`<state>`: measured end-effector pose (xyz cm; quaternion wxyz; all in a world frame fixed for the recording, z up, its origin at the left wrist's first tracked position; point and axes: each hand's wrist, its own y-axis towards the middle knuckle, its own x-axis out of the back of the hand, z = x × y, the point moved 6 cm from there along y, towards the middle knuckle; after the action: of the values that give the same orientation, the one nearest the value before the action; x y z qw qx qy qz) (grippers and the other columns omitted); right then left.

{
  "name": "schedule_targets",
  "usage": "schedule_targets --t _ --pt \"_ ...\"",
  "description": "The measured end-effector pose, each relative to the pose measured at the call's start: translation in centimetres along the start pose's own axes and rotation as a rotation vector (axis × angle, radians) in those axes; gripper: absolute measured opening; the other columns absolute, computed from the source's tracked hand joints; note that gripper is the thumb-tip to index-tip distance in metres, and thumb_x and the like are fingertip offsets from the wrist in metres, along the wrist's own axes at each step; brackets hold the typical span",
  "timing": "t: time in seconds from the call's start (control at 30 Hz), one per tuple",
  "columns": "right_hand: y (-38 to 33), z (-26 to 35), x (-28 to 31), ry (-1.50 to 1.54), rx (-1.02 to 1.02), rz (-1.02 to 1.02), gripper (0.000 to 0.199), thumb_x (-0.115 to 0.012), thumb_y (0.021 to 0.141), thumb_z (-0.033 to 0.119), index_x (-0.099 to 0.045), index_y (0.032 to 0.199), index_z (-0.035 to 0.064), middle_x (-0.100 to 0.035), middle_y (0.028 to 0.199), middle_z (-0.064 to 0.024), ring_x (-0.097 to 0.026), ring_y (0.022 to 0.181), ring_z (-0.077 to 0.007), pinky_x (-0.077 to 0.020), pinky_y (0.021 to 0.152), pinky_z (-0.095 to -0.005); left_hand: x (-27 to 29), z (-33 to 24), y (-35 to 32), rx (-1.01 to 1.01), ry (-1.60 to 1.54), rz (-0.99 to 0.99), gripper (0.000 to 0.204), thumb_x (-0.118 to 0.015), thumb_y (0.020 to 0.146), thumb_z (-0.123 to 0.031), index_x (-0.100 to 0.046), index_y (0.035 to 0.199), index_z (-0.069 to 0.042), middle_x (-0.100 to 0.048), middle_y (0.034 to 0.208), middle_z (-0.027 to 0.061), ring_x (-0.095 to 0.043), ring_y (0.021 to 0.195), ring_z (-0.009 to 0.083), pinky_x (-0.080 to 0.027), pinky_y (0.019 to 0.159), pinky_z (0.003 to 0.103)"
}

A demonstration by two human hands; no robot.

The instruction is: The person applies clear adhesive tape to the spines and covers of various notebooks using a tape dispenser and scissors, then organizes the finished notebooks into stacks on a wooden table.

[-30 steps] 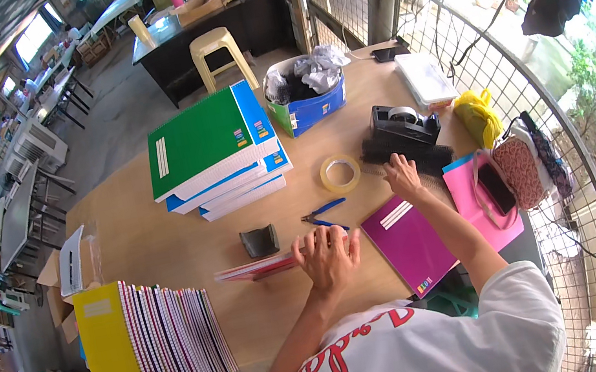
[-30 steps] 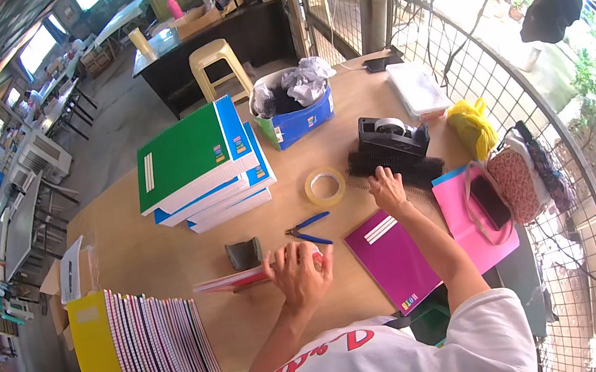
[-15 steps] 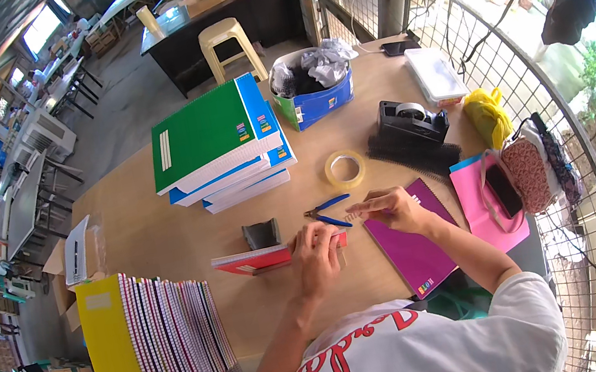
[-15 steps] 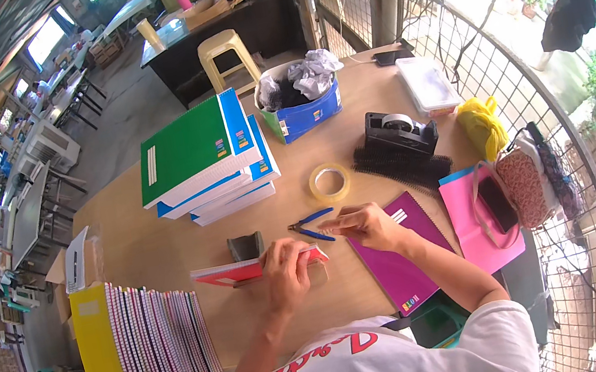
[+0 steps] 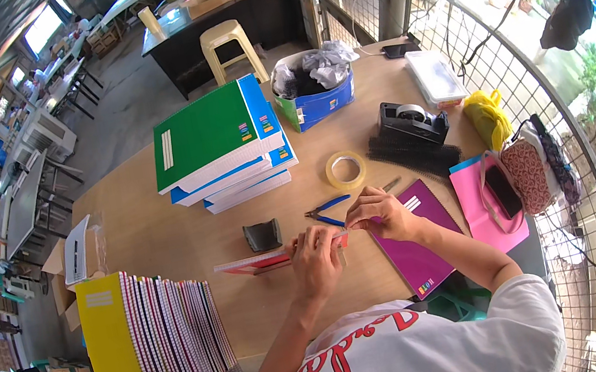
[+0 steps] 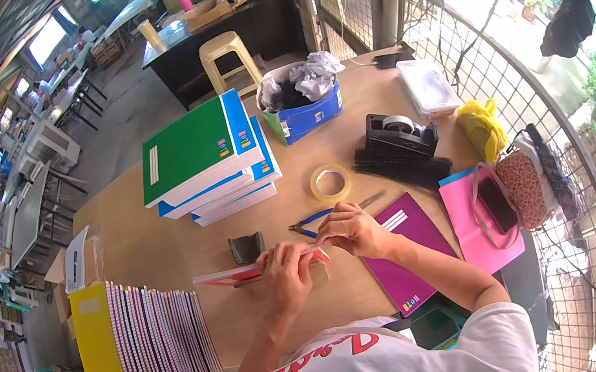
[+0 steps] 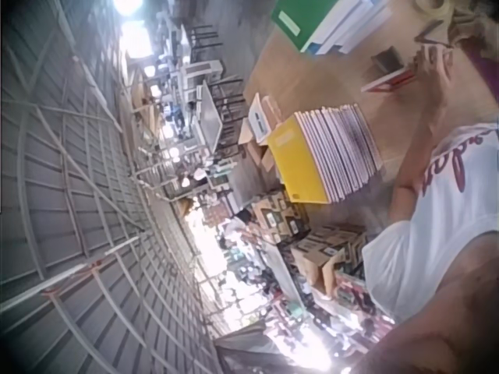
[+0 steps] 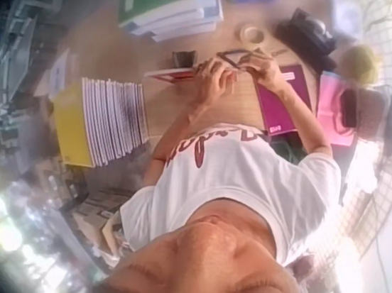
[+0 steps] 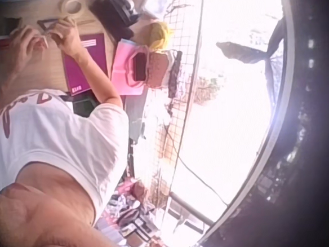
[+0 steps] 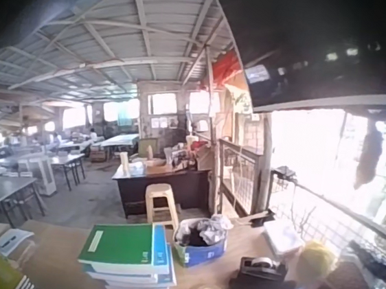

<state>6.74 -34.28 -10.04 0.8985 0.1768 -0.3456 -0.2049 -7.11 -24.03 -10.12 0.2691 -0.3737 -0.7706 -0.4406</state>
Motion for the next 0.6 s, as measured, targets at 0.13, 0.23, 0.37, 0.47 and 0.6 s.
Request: schedule_targets --t 0.13,0.23,0.37,0.47,0.6 --pt "0.21 -0.05 0.15 0.114 0.026 0.018 0.022 -0.079 0.076 0.004 -0.074 0.095 0.0135 -0.071 0.098 -0.0009 -0.06 0.091 -0.0215 -0.045 0.086 -0.0357 -0.06 0.1 0.03 -0.009 0.011 -0.004 0.015 -0.069 0.085 -0.01 -0.063 0.098 -0.013 -0.061 0.096 0.0033 -0.06 0.091 0.0256 -0.039 0.085 0.043" --pt "0.32 0.49 0.17 0.077 0.107 0.014 0.022 -0.078 0.076 0.001 -0.073 0.094 0.012 -0.071 0.097 -0.0013 -0.061 0.089 -0.0223 -0.046 0.084 -0.0362 0.25 -0.02 0.56 -0.007 -0.008 -0.039 0.009 -0.069 0.087 -0.013 -0.063 0.094 -0.013 -0.06 0.088 0.0034 -0.06 0.086 0.0254 -0.037 0.082 0.041" --pt "0.51 0.12 0.46 0.084 0.037 -0.01 0.022 -0.076 0.076 -0.003 -0.072 0.096 0.0067 -0.071 0.098 -0.0054 -0.065 0.09 -0.0267 -0.0509 0.08 -0.0372 -0.03 0.27 0.14 -0.014 0.005 -0.04 0.009 -0.069 0.087 -0.013 -0.063 0.094 -0.014 -0.06 0.088 0.0034 -0.06 0.085 0.0261 -0.037 0.081 0.041" --pt "0.77 0.44 0.22 0.163 -0.015 0.095 0.021 -0.074 0.078 -0.006 -0.071 0.096 0.0036 -0.07 0.098 -0.0086 -0.067 0.092 -0.0283 -0.0535 0.078 -0.0373 -0.1 0.35 -0.17 -0.018 0.014 -0.033 0.009 -0.069 0.087 -0.013 -0.063 0.094 -0.014 -0.06 0.089 0.0035 -0.06 0.085 0.0264 -0.037 0.081 0.042" --pt "0.79 0.04 0.05 0.276 -0.101 0.181 0.023 -0.071 0.079 -0.009 -0.069 0.099 0.001 -0.069 0.098 -0.012 -0.067 0.093 -0.0276 -0.0546 0.077 -0.0372 0.06 0.07 -0.16 -0.041 -0.005 -0.04 0.01 -0.069 0.087 -0.014 -0.064 0.095 -0.014 -0.06 0.089 0.0039 -0.06 0.086 0.0265 -0.038 0.082 0.042"
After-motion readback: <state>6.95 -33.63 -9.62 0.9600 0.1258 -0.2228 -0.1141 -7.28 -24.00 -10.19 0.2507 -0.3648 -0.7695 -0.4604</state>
